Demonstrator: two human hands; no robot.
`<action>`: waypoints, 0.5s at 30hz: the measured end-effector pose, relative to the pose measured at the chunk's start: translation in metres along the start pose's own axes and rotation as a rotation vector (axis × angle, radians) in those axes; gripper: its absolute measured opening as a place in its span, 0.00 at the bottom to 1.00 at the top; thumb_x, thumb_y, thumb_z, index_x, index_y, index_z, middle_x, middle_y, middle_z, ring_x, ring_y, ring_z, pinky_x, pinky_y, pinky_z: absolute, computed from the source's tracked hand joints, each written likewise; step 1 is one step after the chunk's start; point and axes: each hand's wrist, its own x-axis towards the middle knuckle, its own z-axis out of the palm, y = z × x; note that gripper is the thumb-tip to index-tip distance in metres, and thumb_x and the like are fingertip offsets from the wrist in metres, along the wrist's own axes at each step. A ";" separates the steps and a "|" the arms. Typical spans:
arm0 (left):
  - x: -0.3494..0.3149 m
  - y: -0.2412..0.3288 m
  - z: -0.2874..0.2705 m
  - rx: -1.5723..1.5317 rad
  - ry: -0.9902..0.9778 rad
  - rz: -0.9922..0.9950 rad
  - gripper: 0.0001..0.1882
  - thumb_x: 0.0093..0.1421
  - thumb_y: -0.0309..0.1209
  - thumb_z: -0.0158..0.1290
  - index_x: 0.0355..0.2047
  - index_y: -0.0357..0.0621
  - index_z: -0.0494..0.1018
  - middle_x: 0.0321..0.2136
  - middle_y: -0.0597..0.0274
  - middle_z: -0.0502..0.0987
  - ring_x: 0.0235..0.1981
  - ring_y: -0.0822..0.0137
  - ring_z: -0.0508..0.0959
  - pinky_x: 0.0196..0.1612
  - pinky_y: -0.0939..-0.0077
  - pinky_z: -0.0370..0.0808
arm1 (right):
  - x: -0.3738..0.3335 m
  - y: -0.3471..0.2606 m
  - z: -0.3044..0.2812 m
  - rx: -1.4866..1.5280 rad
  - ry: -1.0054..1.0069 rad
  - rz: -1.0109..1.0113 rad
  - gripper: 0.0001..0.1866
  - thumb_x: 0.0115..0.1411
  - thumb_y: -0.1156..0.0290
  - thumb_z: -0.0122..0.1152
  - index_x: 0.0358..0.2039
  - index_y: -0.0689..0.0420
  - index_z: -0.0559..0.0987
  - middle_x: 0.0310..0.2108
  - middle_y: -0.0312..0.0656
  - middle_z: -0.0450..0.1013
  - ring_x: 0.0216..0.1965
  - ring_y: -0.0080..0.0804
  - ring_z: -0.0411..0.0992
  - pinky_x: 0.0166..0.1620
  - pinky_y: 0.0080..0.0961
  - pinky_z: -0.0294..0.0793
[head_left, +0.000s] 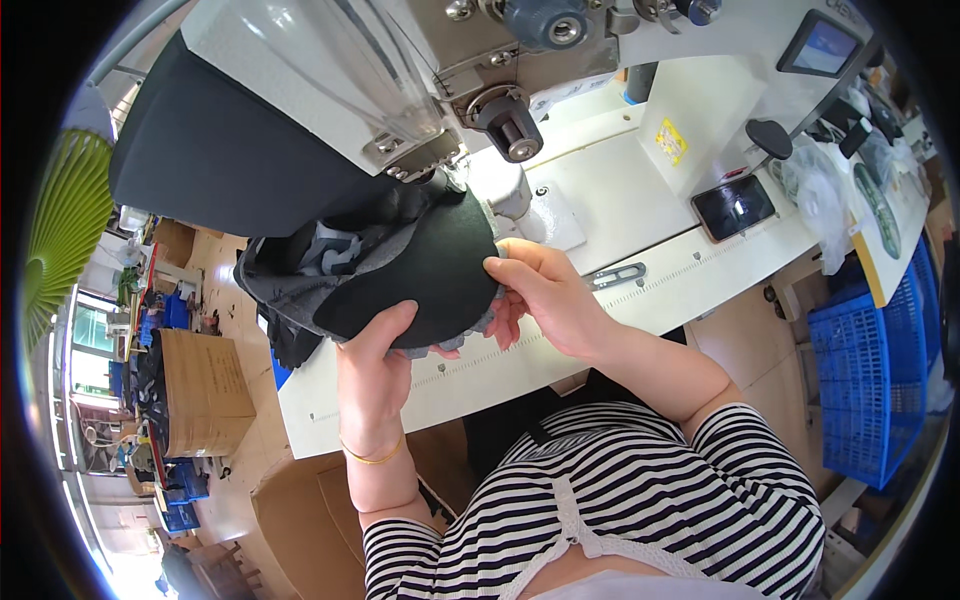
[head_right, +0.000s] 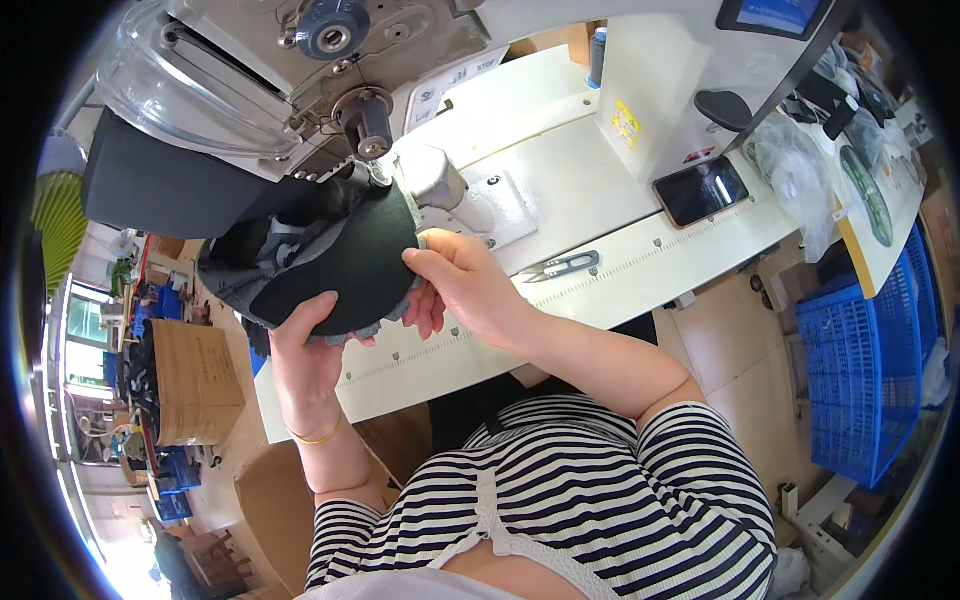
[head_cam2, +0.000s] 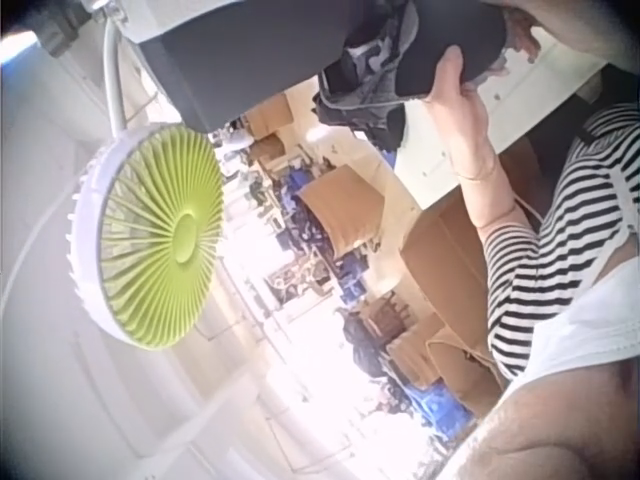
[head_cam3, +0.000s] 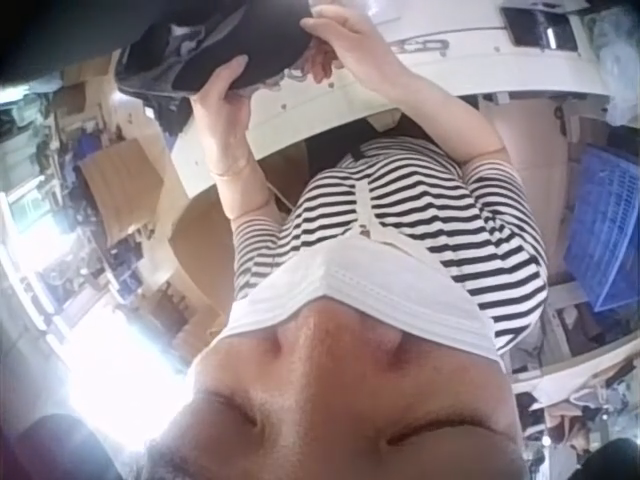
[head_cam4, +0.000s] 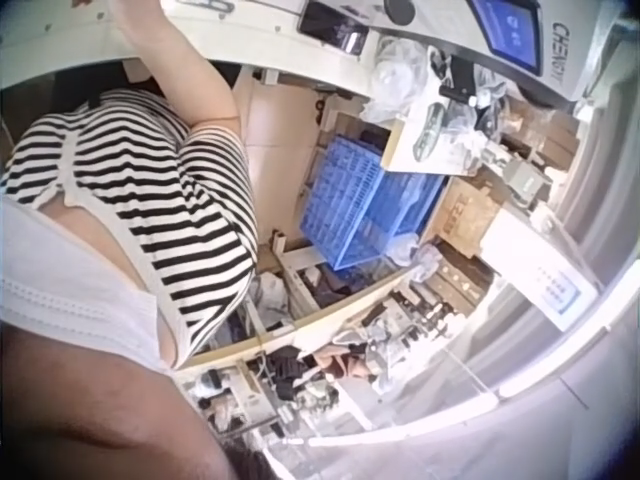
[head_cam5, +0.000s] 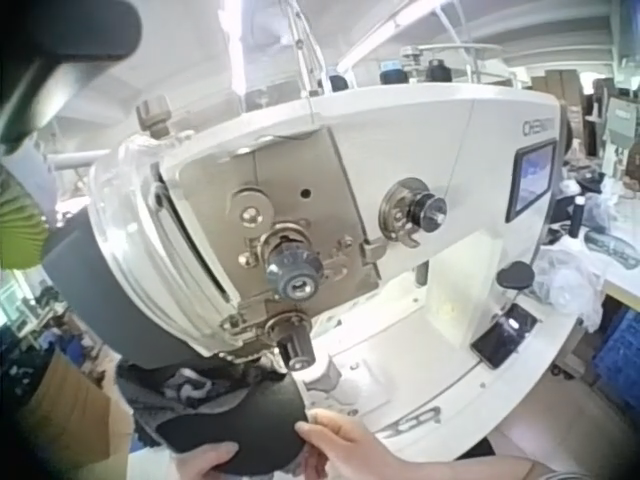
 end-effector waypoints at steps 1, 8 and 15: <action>0.001 0.000 0.000 0.004 -0.007 0.004 0.11 0.54 0.17 0.44 0.37 0.23 0.71 0.32 0.46 0.78 0.25 0.53 0.79 0.23 0.64 0.78 | 0.000 -0.001 0.000 -0.012 -0.004 0.008 0.13 0.67 0.65 0.42 0.33 0.62 0.70 0.20 0.43 0.73 0.16 0.27 0.72 0.20 0.18 0.70; -0.001 -0.001 -0.001 -0.024 0.026 -0.030 0.12 0.51 0.12 0.45 0.36 0.26 0.73 0.33 0.47 0.78 0.28 0.54 0.80 0.27 0.66 0.79 | -0.002 0.001 0.000 -0.016 0.010 0.000 0.13 0.67 0.66 0.42 0.32 0.61 0.70 0.21 0.43 0.73 0.17 0.27 0.72 0.20 0.18 0.70; 0.004 -0.014 -0.023 0.688 -0.015 0.256 0.22 0.41 0.01 0.43 0.34 0.33 0.75 0.35 0.46 0.78 0.34 0.56 0.80 0.37 0.71 0.78 | 0.000 -0.003 0.001 -0.037 0.017 -0.006 0.13 0.67 0.65 0.43 0.31 0.61 0.70 0.20 0.40 0.72 0.17 0.24 0.71 0.20 0.17 0.70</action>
